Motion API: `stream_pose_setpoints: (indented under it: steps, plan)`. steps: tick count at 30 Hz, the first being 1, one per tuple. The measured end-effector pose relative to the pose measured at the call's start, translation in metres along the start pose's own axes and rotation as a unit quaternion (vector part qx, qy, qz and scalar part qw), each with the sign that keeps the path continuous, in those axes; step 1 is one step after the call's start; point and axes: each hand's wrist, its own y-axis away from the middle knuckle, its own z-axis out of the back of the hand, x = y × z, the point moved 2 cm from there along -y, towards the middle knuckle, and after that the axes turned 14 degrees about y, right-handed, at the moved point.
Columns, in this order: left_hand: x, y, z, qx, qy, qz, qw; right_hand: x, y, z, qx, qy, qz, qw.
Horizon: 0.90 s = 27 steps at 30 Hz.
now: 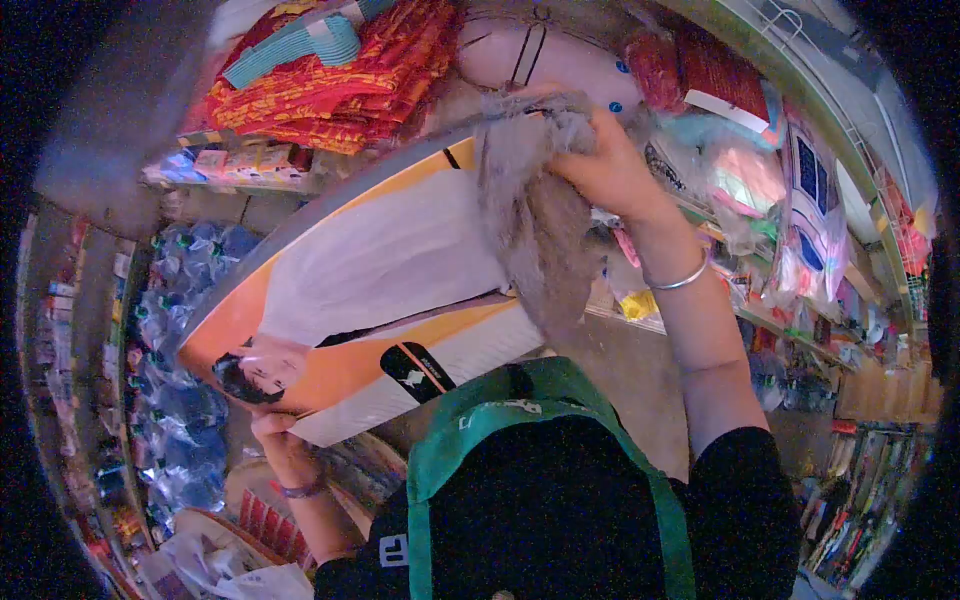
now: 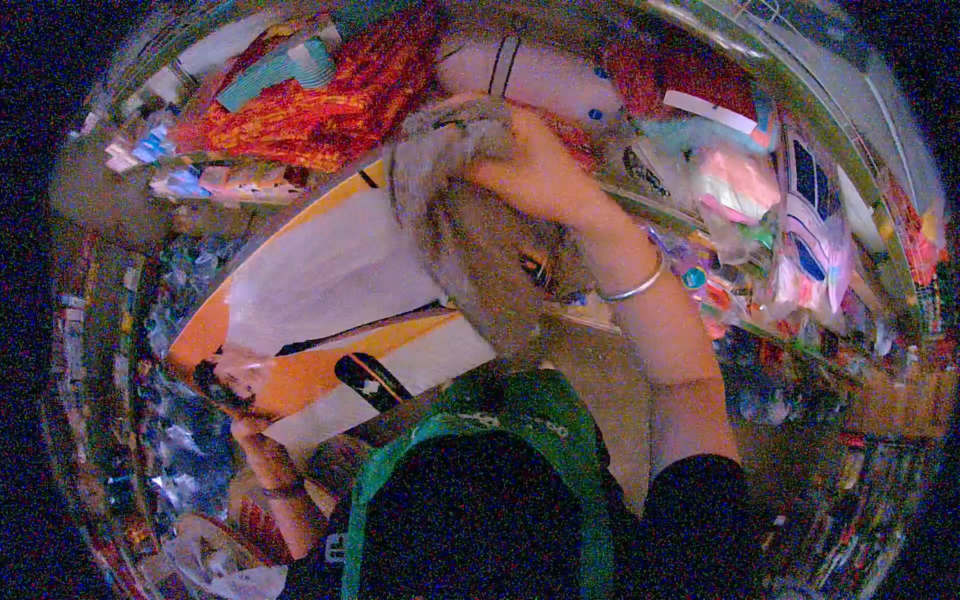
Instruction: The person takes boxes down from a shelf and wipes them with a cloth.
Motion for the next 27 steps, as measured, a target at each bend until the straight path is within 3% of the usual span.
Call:
stream_pose_setpoints:
  steps: [3,6,9,12,15,18,21,23,26,27]
  plan:
    - [0.008,-0.002,0.020,0.018,0.120,0.096,0.988,-0.006,0.007,-0.014,-0.076,-0.013,-0.079,0.994]
    - [0.022,0.004,0.030,-0.053,0.131,0.044,0.989,0.000,0.011,-0.015,-0.054,0.033,-0.151,0.987]
    - [0.012,0.004,0.019,-0.070,0.043,-0.004,0.997,0.011,0.019,-0.009,0.022,-0.049,-0.024,0.998]
    - [-0.001,0.006,0.004,-0.087,0.025,0.017,0.996,0.007,0.023,-0.008,0.034,0.012,0.012,0.999]
    - [0.004,0.001,0.022,-0.019,0.156,0.078,0.984,-0.004,0.027,-0.012,-0.037,0.043,-0.043,0.997]
    - [0.006,0.003,0.024,-0.004,0.173,0.081,0.982,-0.019,0.031,-0.014,-0.104,0.092,-0.149,0.979]
    - [0.033,0.000,0.075,0.002,0.177,0.111,0.978,-0.021,0.041,-0.016,-0.186,-0.162,-0.314,0.917]
    - [0.065,0.013,0.130,0.087,0.111,0.096,0.985,-0.024,0.044,-0.010,-0.090,-0.142,-0.280,0.945]
    - [0.033,0.010,0.107,0.028,-0.064,0.165,0.984,-0.010,0.042,-0.002,0.008,-0.046,-0.247,0.968]
    - [0.031,0.010,0.099,0.006,-0.065,0.177,0.982,-0.005,0.041,0.001,0.033,-0.001,-0.238,0.971]
